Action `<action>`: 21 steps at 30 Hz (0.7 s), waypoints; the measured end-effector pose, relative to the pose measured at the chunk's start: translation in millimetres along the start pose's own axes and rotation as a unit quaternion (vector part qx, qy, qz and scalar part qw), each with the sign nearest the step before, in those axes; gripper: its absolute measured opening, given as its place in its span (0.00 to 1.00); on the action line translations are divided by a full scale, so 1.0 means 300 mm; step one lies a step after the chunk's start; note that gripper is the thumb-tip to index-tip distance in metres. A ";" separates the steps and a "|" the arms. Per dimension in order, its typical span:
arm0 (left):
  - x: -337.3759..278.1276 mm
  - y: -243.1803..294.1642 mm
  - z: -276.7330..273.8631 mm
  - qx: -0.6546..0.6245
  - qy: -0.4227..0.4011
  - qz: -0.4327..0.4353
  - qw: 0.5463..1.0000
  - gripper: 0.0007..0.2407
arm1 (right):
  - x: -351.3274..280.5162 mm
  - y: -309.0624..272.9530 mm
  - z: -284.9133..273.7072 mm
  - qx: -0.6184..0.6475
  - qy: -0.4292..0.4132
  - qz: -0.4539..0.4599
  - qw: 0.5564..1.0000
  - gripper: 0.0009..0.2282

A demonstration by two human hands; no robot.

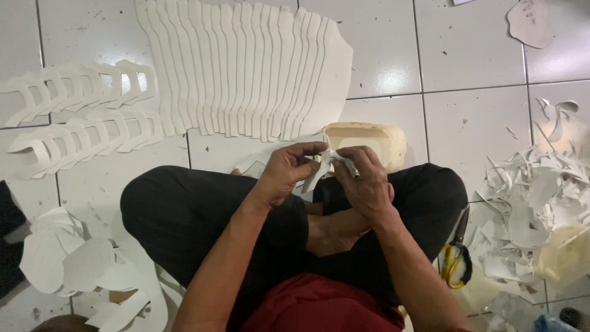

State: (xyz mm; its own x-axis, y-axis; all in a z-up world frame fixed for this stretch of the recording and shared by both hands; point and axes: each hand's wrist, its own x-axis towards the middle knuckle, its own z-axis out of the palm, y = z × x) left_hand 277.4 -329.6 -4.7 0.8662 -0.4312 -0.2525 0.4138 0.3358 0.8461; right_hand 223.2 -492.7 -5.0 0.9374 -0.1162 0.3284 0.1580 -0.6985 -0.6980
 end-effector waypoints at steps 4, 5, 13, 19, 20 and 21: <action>0.002 -0.003 -0.023 0.033 -0.004 -0.020 0.999 0.12 | 0.035 0.006 -0.007 -0.004 -0.001 0.044 0.999 0.05; 0.005 0.003 -0.026 0.033 -0.004 -0.020 0.999 0.12 | 0.045 0.028 -0.011 -0.004 0.000 0.044 0.999 0.05; 0.017 -0.008 -0.056 0.171 0.010 0.014 0.985 0.10 | 0.050 0.327 0.030 -0.326 -0.312 0.140 0.881 0.07; 0.013 0.020 -0.035 0.201 0.008 0.024 0.979 0.10 | 0.014 0.388 0.069 -0.337 -0.324 0.146 0.872 0.07; 0.014 0.029 -0.035 0.201 0.009 0.026 0.979 0.10 | 0.031 0.351 0.041 -0.338 -0.323 0.144 0.872 0.07; 0.014 0.039 -0.036 0.197 0.007 0.026 0.980 0.11 | 0.047 0.313 0.013 -0.299 -0.296 0.145 0.896 0.08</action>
